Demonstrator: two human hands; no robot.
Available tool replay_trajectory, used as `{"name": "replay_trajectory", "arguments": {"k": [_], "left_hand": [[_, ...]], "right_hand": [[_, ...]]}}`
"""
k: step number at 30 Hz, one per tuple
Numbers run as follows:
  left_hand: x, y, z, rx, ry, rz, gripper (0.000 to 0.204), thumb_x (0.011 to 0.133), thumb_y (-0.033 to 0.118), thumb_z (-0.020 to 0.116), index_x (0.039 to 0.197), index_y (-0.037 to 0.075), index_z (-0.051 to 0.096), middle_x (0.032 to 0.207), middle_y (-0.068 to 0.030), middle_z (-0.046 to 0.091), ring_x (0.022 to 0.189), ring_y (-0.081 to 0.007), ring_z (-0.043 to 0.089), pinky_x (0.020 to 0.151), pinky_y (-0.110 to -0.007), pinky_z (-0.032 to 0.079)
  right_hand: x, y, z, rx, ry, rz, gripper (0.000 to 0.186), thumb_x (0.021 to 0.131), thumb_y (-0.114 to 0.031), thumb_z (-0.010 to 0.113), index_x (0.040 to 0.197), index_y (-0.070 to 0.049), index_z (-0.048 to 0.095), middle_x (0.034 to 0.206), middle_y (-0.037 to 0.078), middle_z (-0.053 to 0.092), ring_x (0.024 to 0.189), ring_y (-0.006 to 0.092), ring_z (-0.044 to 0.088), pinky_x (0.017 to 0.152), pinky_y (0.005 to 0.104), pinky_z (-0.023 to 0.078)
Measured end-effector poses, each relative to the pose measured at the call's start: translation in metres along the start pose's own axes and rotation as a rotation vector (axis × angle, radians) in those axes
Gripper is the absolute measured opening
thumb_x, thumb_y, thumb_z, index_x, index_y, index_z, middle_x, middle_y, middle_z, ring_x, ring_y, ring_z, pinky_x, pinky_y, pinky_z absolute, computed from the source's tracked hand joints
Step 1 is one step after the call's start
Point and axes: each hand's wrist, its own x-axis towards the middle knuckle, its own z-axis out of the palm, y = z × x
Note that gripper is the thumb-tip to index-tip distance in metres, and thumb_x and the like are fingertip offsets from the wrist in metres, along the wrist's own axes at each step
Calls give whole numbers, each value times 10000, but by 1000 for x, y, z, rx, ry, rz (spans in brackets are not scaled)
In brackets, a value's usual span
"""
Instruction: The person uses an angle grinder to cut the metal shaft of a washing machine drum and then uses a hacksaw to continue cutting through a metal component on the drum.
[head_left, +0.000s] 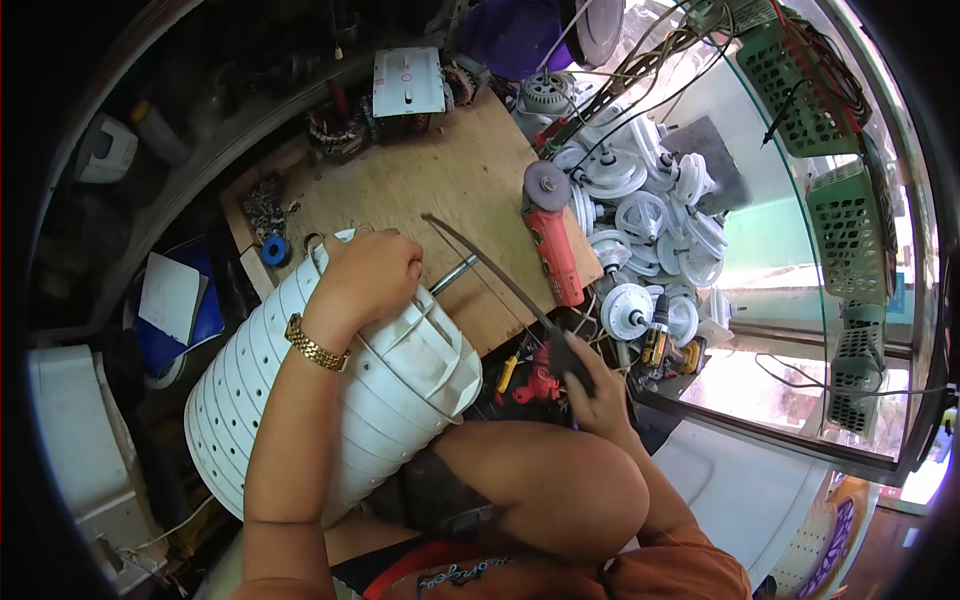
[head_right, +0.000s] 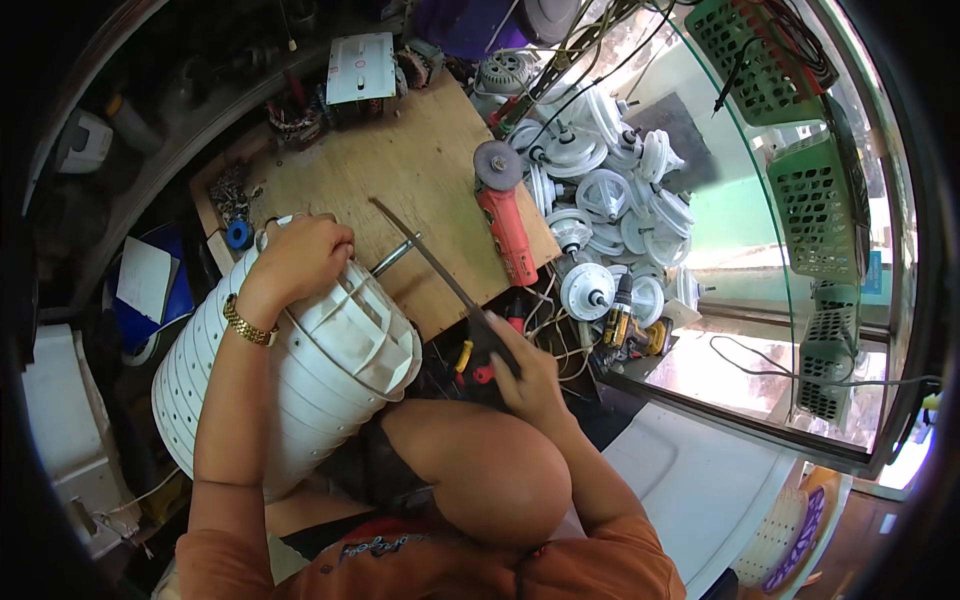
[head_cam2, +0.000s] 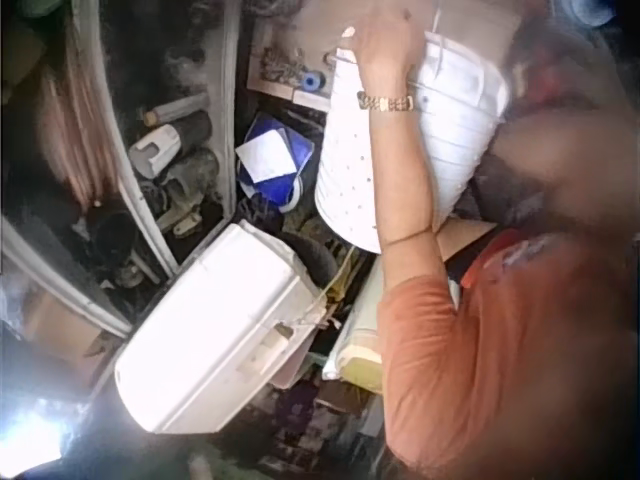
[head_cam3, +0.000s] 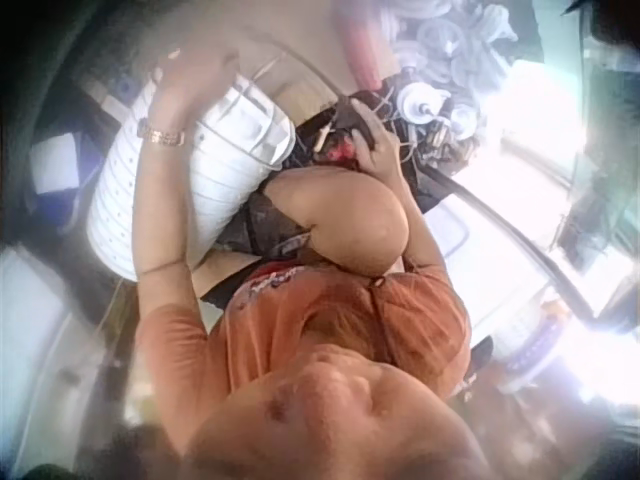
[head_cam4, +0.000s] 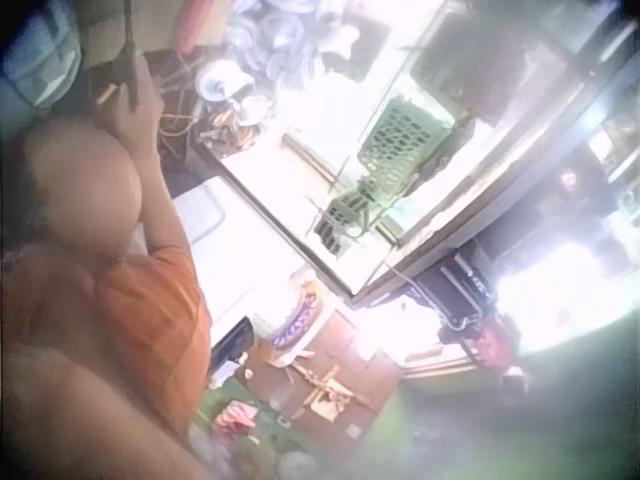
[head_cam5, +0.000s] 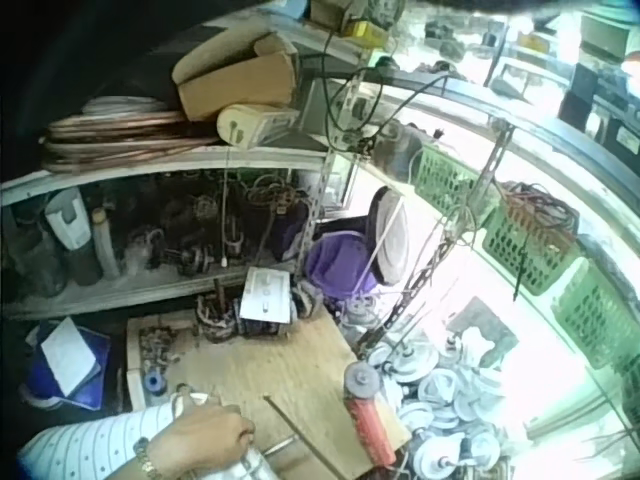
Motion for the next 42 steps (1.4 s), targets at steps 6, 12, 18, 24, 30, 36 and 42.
{"name": "replay_trajectory", "arguments": {"k": [6, 12, 18, 24, 30, 36, 42], "left_hand": [[-4, -4, 3, -63, 27, -65, 247, 932, 198, 549, 949, 89, 769, 1051, -126, 734, 1132, -357, 633, 948, -685, 407], [-6, 9, 2, 52, 40, -39, 243, 944, 234, 573, 978, 81, 758, 1074, -127, 720, 1126, -369, 627, 915, -630, 441], [-3, -5, 12, -24, 22, -7, 243, 924, 219, 576, 925, 50, 751, 1041, -157, 713, 1032, -403, 653, 868, -551, 481], [-4, 9, 15, 29, 71, -15, 232, 912, 210, 568, 945, 77, 756, 1036, -135, 711, 1073, -386, 637, 879, -644, 438], [-15, 6, 4, 89, 85, -125, 247, 909, 231, 551, 1012, 113, 742, 1124, -109, 689, 1204, -348, 582, 936, -686, 399], [-11, 20, 7, 100, 73, -114, 249, 916, 230, 532, 1027, 143, 736, 1166, -95, 679, 1243, -361, 568, 959, -724, 367], [-9, 3, 4, 62, 21, -139, 237, 926, 220, 521, 1004, 140, 730, 1165, -96, 678, 1221, -378, 570, 948, -727, 377]], "right_hand": [[64, 14, 50, -7, -2, -113, 516, 934, -34, 615, 1445, -46, 542, 1372, 222, 632, 1231, 379, 645, 1012, 381, 518], [19, -1, 6, 44, 43, 37, 525, 929, -15, 608, 1448, -29, 529, 1358, 236, 642, 1240, 346, 657, 1037, 376, 501], [57, 11, 46, 16, -36, -10, 529, 947, -42, 608, 1468, -43, 515, 1340, 254, 638, 1185, 359, 679, 998, 371, 510], [16, -3, 17, 21, 10, 24, 532, 943, -9, 591, 1469, -59, 525, 1360, 232, 643, 1203, 356, 672, 1029, 378, 503], [91, 16, 71, 134, 46, 43, 383, 951, -59, 622, 1326, -23, 556, 967, 189, 689, 832, 303, 710, 771, 362, 549], [93, 18, 62, 7, 8, 95, 202, 929, -74, 630, 1110, -3, 574, 722, 168, 587, 624, 245, 636, 614, 384, 485], [17, -28, 7, -84, -76, 128, 208, 963, -120, 630, 1137, -11, 593, 766, 176, 620, 678, 288, 652, 641, 378, 489]]}}
